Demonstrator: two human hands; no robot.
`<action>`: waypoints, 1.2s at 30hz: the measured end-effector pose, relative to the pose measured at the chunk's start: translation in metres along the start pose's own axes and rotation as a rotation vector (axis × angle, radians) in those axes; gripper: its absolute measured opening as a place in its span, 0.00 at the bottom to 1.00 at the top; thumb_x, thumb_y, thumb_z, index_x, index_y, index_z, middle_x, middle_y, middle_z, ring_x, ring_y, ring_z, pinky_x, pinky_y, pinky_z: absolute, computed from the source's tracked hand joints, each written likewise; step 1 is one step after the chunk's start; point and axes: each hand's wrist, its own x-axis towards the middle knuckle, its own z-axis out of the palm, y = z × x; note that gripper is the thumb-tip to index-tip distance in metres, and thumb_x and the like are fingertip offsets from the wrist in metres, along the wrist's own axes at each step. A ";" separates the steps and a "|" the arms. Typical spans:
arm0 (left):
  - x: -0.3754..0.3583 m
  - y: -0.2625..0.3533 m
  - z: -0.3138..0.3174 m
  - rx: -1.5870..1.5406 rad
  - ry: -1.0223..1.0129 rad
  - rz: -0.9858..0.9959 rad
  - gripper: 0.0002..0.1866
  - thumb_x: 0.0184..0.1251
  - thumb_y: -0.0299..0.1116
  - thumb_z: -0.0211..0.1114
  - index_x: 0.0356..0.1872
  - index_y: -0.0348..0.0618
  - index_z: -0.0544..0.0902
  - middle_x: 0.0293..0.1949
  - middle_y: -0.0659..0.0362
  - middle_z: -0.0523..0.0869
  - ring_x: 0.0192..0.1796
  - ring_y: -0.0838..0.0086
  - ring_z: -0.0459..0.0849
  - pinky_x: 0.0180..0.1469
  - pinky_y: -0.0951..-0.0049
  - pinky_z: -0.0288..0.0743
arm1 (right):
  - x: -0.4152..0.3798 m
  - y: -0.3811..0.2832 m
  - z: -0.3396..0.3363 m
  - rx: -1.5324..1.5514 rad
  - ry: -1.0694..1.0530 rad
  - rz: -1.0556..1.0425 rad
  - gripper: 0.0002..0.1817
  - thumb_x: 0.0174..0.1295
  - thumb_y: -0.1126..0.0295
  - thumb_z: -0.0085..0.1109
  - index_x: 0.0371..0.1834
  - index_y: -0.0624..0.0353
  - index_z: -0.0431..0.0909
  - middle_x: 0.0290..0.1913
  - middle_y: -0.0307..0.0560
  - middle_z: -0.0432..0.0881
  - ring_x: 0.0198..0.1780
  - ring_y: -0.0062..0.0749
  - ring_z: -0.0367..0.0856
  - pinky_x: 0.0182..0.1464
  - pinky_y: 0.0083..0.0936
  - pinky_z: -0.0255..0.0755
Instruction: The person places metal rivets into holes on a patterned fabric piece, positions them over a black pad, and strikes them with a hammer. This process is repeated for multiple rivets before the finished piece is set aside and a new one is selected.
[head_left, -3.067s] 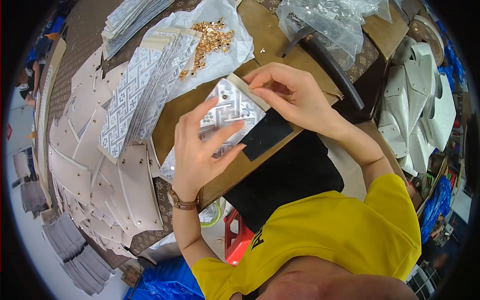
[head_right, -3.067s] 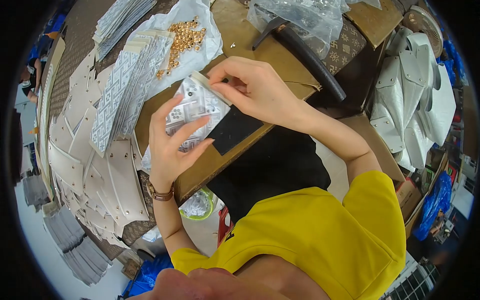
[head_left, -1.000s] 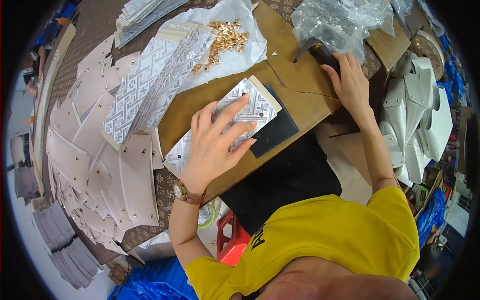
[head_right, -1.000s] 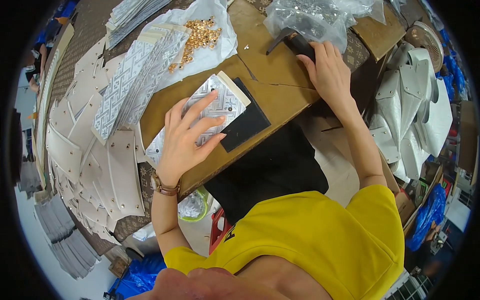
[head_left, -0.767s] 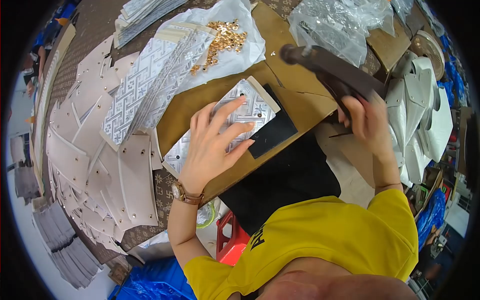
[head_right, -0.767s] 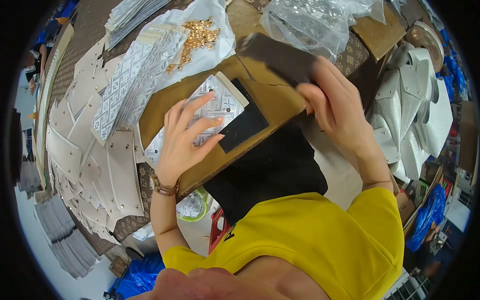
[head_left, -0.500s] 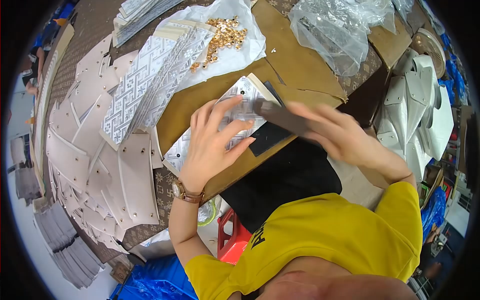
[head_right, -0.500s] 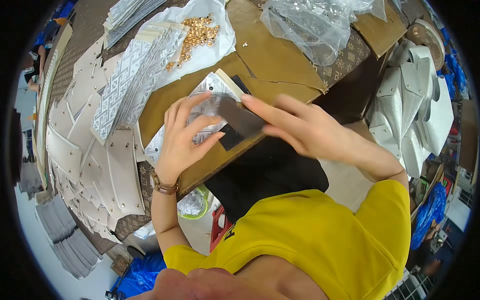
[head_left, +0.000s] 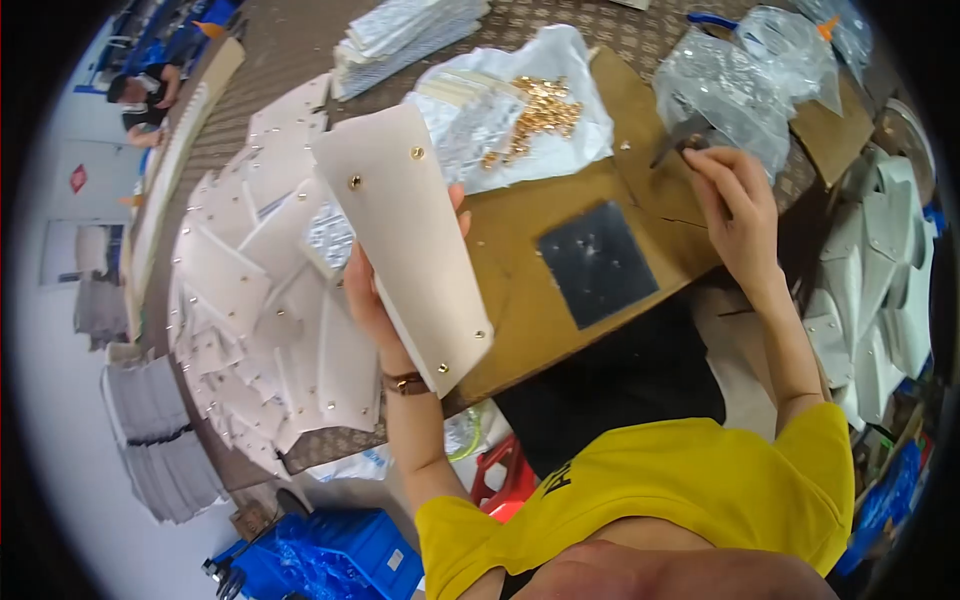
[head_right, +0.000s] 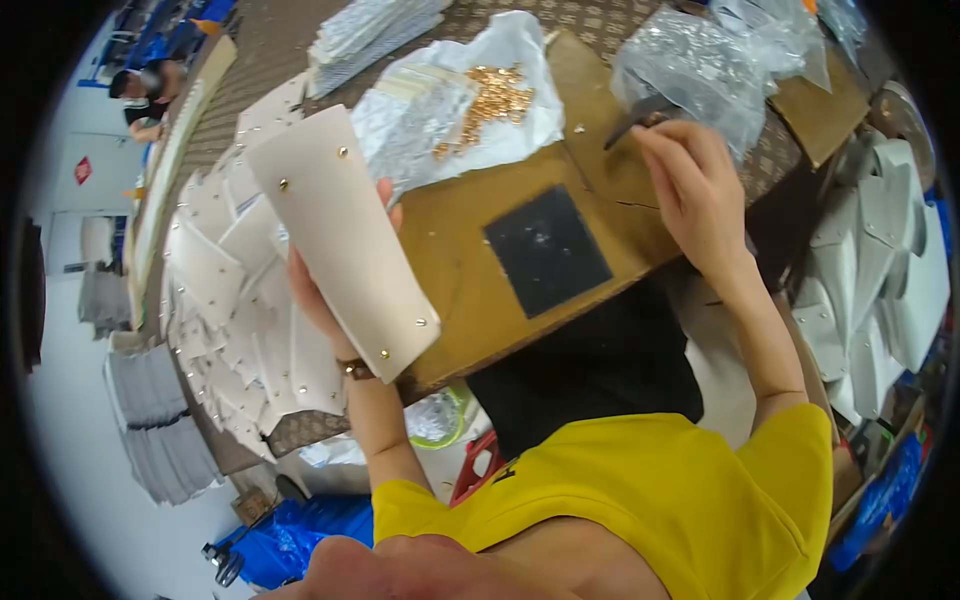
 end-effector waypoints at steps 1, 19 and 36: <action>0.001 0.003 0.002 0.031 -0.006 0.014 0.29 0.77 0.43 0.69 0.72 0.39 0.80 0.75 0.47 0.79 0.76 0.44 0.77 0.76 0.45 0.74 | -0.005 -0.008 0.012 0.134 -0.060 0.073 0.17 0.70 0.81 0.68 0.61 0.58 0.86 0.48 0.50 0.84 0.43 0.41 0.84 0.43 0.30 0.79; -0.008 0.250 -0.003 1.142 0.365 0.350 0.29 0.78 0.23 0.68 0.77 0.34 0.73 0.62 0.54 0.87 0.56 0.74 0.88 0.59 0.75 0.83 | -0.029 -0.019 0.043 0.452 -0.130 0.213 0.08 0.67 0.80 0.70 0.47 0.63 0.87 0.47 0.50 0.82 0.48 0.46 0.83 0.48 0.35 0.77; 0.120 0.062 -0.058 2.219 -0.224 0.171 0.38 0.64 0.41 0.82 0.75 0.44 0.80 0.65 0.46 0.83 0.65 0.55 0.82 0.69 0.58 0.76 | -0.033 -0.005 0.042 0.638 -0.109 0.278 0.05 0.68 0.75 0.70 0.45 0.59 0.90 0.40 0.47 0.85 0.43 0.43 0.85 0.43 0.35 0.78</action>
